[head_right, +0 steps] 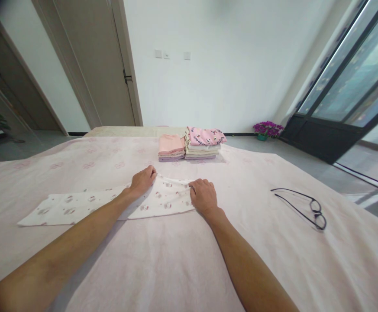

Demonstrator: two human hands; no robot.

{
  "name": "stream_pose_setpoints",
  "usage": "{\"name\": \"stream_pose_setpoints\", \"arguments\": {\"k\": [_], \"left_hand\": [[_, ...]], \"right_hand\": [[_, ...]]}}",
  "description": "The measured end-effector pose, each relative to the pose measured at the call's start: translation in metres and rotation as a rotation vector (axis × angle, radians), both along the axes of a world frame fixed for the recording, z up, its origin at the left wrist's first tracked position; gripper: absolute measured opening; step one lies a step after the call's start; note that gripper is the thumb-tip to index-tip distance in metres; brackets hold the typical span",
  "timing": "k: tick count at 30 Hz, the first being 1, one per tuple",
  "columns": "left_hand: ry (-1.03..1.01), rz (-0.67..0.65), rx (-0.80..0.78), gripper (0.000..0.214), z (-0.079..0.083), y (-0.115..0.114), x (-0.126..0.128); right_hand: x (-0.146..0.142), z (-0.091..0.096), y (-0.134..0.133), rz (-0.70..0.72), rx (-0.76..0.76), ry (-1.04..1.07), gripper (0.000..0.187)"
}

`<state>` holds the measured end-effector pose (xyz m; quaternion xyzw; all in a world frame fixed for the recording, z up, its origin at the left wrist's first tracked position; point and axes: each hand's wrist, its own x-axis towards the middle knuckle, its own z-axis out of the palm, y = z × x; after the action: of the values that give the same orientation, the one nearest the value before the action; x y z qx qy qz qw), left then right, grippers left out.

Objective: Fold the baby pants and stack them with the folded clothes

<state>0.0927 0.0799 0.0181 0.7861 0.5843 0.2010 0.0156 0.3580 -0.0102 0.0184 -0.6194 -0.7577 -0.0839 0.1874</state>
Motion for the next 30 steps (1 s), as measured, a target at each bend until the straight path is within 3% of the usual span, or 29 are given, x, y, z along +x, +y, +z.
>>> {"name": "stream_pose_setpoints", "arguments": {"k": [6,10,15,21,30], "left_hand": [[0.029,-0.138,-0.021,0.020,-0.006,0.017,-0.008],[0.031,-0.181,0.027,0.025,-0.009,0.013,-0.010],[0.034,-0.279,0.101,0.030,-0.009,-0.009,-0.017],[0.115,-0.579,0.013,0.053,-0.012,-0.047,-0.058],[0.257,-0.634,-0.102,0.064,0.001,-0.087,-0.114]], "right_hand": [[0.000,0.001,-0.001,-0.004,-0.013,-0.017,0.024],[0.000,0.001,0.000,0.002,-0.019,-0.012,0.024],[0.000,0.003,-0.001,0.010,-0.020,-0.045,0.027],[0.012,0.003,0.000,0.016,-0.027,-0.211,0.045],[0.021,-0.006,0.005,-0.064,-0.066,-0.257,0.054]]}}
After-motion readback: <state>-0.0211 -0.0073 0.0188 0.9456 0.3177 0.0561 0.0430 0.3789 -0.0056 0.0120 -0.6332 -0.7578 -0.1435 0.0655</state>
